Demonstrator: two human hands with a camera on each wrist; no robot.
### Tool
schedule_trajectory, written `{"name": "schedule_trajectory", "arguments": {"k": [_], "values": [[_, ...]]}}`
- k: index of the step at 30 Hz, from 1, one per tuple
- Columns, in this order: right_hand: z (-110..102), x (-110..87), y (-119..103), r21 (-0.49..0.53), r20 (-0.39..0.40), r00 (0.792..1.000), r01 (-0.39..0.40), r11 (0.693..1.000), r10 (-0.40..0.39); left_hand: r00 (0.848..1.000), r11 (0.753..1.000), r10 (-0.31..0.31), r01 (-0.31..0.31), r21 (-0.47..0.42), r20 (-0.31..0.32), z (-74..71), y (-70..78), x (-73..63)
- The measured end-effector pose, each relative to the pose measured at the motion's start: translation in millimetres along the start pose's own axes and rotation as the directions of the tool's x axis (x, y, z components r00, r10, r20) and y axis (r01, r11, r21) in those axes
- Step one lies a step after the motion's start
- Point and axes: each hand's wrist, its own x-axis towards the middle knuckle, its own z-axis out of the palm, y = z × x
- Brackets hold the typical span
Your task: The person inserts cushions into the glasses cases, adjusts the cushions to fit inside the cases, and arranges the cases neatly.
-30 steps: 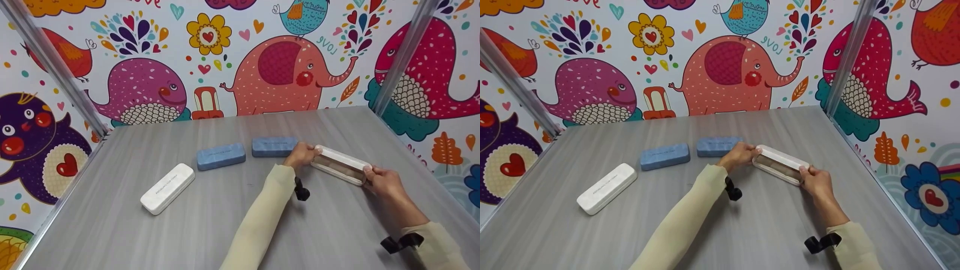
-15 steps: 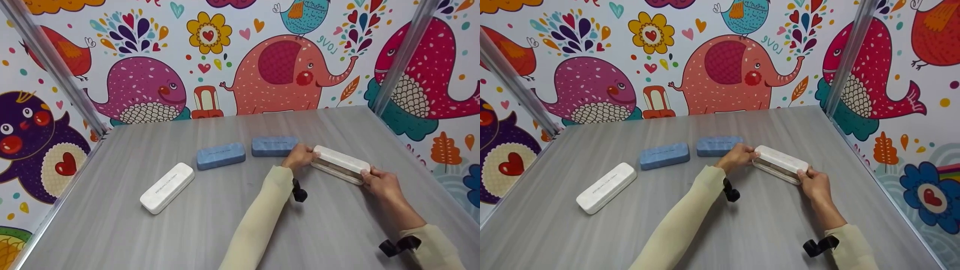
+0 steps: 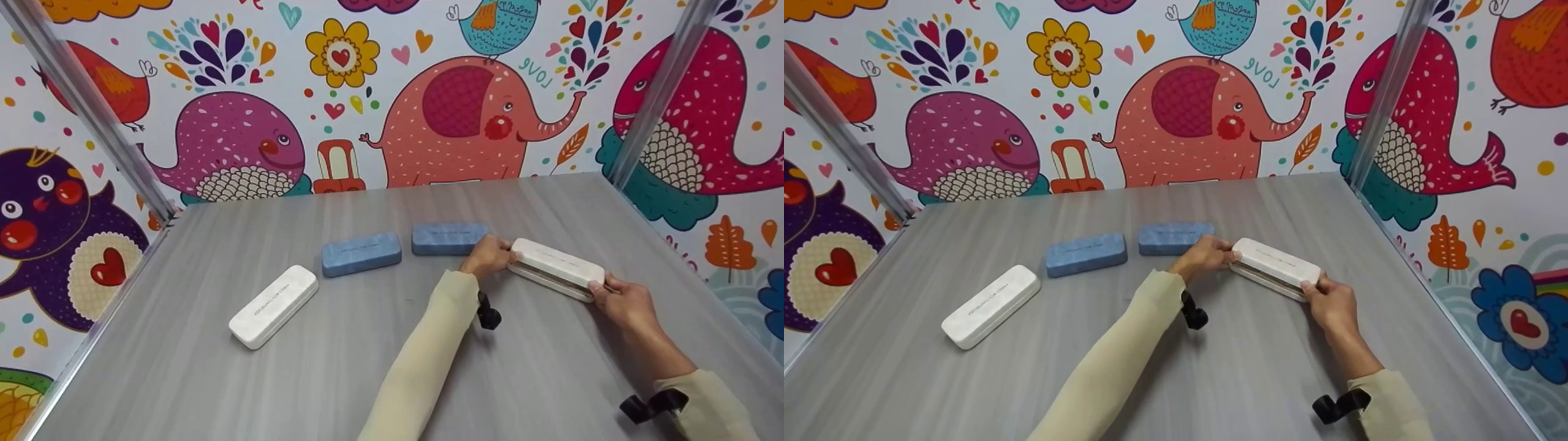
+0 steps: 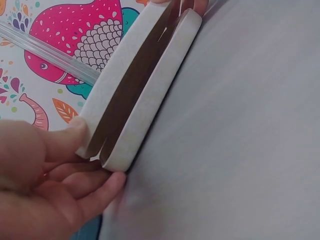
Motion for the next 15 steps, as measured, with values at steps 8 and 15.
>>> {"name": "schedule_trajectory", "arguments": {"k": [8,15], "values": [[0.6,-0.1,-0.3,-0.019,-0.011,1.000,0.026,0.999,-0.026,1.000,0.999,-0.009,0.009,0.038,-0.006,0.6,1.1,1.5],[1.3,-0.4,-0.6,-0.035,-0.012,1.000,0.025,0.999,-0.025,1.000,0.999,-0.020,0.020,0.027,-0.009,1.1,-1.7,3.5]]}}
